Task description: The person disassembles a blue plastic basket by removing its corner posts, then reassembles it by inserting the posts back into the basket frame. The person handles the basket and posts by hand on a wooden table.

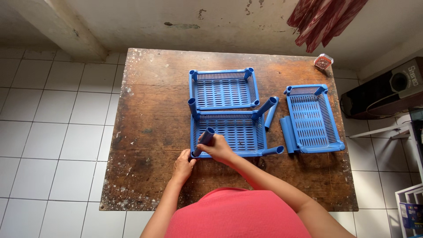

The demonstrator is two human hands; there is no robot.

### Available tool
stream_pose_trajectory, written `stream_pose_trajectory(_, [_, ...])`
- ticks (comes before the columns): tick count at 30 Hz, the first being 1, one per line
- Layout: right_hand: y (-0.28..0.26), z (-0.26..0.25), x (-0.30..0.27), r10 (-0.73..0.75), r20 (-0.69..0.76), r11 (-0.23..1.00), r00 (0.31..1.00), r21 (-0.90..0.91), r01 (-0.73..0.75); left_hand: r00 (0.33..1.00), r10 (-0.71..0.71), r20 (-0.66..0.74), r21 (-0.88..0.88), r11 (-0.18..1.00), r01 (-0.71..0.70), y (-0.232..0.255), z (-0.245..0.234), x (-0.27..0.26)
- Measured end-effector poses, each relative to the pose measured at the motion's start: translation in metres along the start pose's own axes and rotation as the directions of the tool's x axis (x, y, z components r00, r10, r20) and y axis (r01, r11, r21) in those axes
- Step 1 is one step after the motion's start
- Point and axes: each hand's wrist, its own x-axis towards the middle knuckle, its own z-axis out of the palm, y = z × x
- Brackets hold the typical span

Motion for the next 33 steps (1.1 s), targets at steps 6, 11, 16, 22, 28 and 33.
stream_pose_trajectory(6, [0.029,0.020,0.008,-0.199,-0.023,0.965,0.980,-0.177,0.192,0.999,-0.032,0.015,0.007,0.999,0.031,0.007,-0.003,-0.002])
stream_pose_trajectory(11, [0.025,0.025,0.002,-0.360,0.028,0.893,0.933,-0.280,0.353,1.000,-0.015,0.016,0.019,1.000,0.015,0.007,-0.004,-0.002])
stream_pose_trajectory(16, [0.021,0.028,0.002,-0.353,0.028,0.888,0.935,-0.305,0.344,0.999,-0.030,0.013,0.020,0.999,0.030,0.009,-0.005,-0.003])
stream_pose_trajectory(22, [0.029,0.025,0.010,-0.269,0.002,0.951,0.963,-0.160,0.266,0.999,-0.038,0.020,0.032,0.999,0.037,0.010,-0.005,-0.003])
stream_pose_trajectory(28, [0.051,0.041,0.001,-0.414,0.153,0.798,0.897,-0.414,0.439,0.998,0.050,-0.025,0.017,0.999,-0.050,0.001,0.000,-0.001])
stream_pose_trajectory(33, [0.050,0.045,-0.001,-0.461,0.161,0.771,0.873,-0.415,0.484,0.998,0.047,-0.029,0.007,0.999,-0.047,0.000,-0.001,-0.002])
